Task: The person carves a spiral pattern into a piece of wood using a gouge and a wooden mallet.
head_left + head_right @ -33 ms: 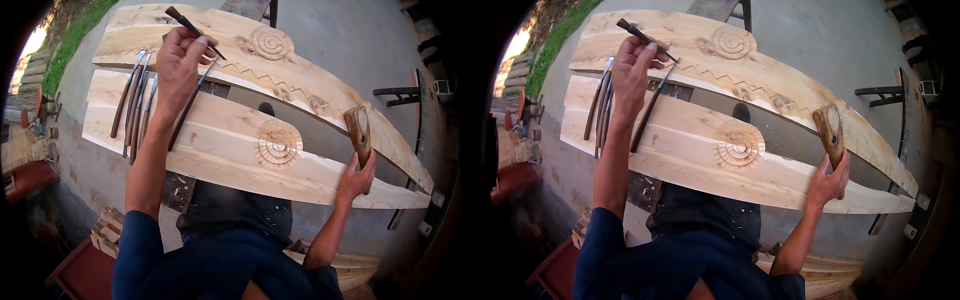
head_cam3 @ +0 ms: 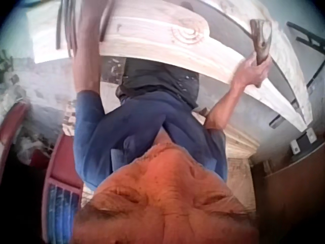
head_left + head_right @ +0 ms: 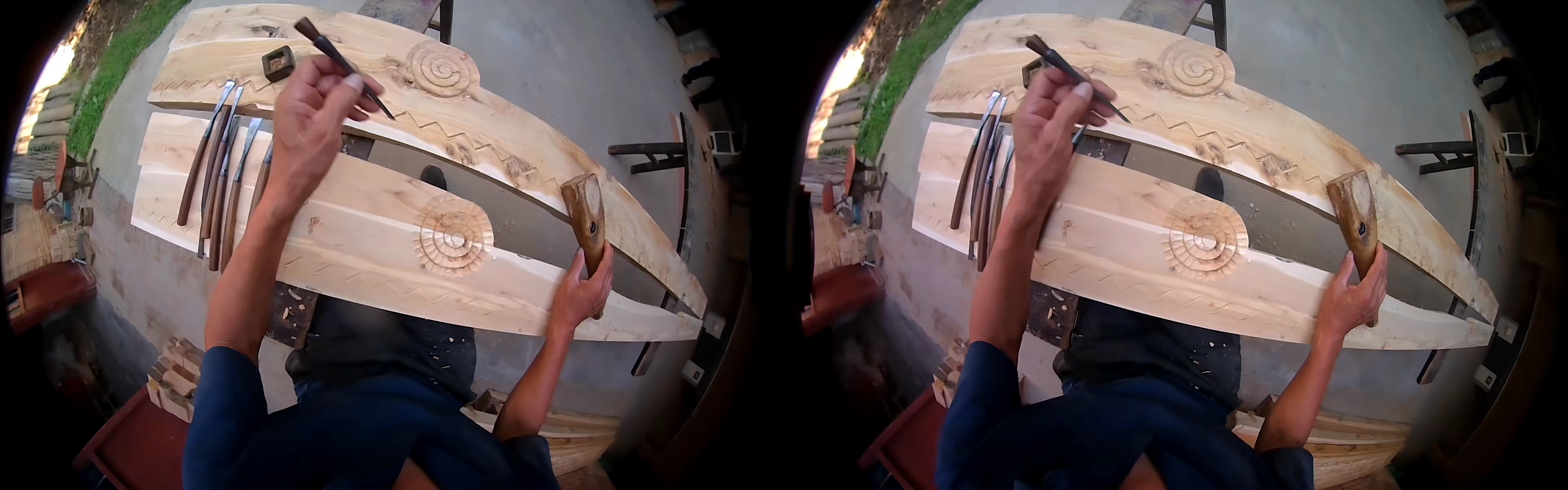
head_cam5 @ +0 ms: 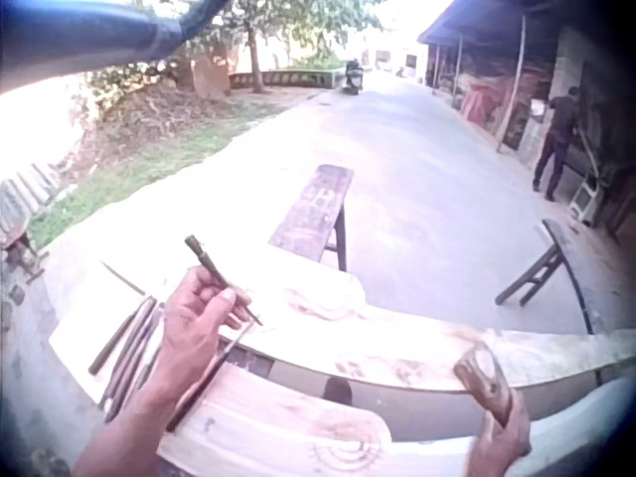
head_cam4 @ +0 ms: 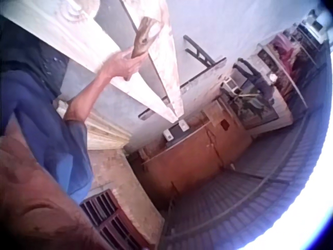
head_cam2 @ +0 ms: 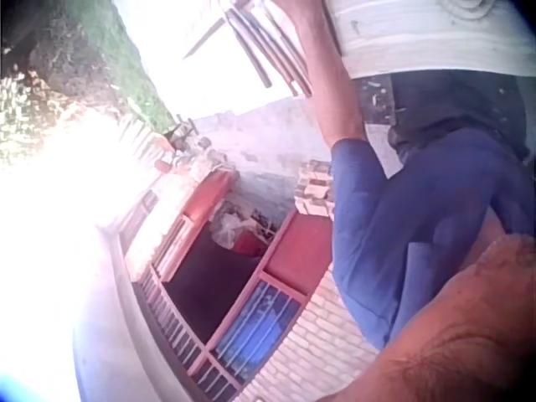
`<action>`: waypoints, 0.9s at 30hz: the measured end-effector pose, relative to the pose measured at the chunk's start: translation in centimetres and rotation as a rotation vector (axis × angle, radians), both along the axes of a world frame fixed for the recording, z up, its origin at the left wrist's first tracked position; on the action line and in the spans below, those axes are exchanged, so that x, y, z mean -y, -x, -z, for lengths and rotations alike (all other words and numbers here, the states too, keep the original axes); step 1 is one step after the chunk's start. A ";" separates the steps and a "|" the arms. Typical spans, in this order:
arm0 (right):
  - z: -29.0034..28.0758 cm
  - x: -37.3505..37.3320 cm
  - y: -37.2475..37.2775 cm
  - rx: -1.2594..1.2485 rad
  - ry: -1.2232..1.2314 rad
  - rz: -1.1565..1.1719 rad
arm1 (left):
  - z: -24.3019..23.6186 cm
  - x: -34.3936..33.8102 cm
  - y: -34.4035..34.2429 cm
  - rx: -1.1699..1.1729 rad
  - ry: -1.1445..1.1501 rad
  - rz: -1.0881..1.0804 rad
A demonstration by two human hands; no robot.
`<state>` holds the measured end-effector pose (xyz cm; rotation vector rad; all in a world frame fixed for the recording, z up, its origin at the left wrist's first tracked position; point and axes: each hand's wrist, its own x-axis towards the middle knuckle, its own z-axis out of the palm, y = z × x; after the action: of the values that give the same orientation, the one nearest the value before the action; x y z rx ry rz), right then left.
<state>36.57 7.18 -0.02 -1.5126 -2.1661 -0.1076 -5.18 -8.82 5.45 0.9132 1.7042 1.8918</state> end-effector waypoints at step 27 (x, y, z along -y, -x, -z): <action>-2.0 -1.3 2.4 -0.045 0.270 0.155 | 6.1 0.7 -7.8 -0.172 0.164 0.408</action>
<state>34.16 8.47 1.96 -1.8131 -2.0906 0.1730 2.59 -9.55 -0.60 1.2740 1.5883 1.4226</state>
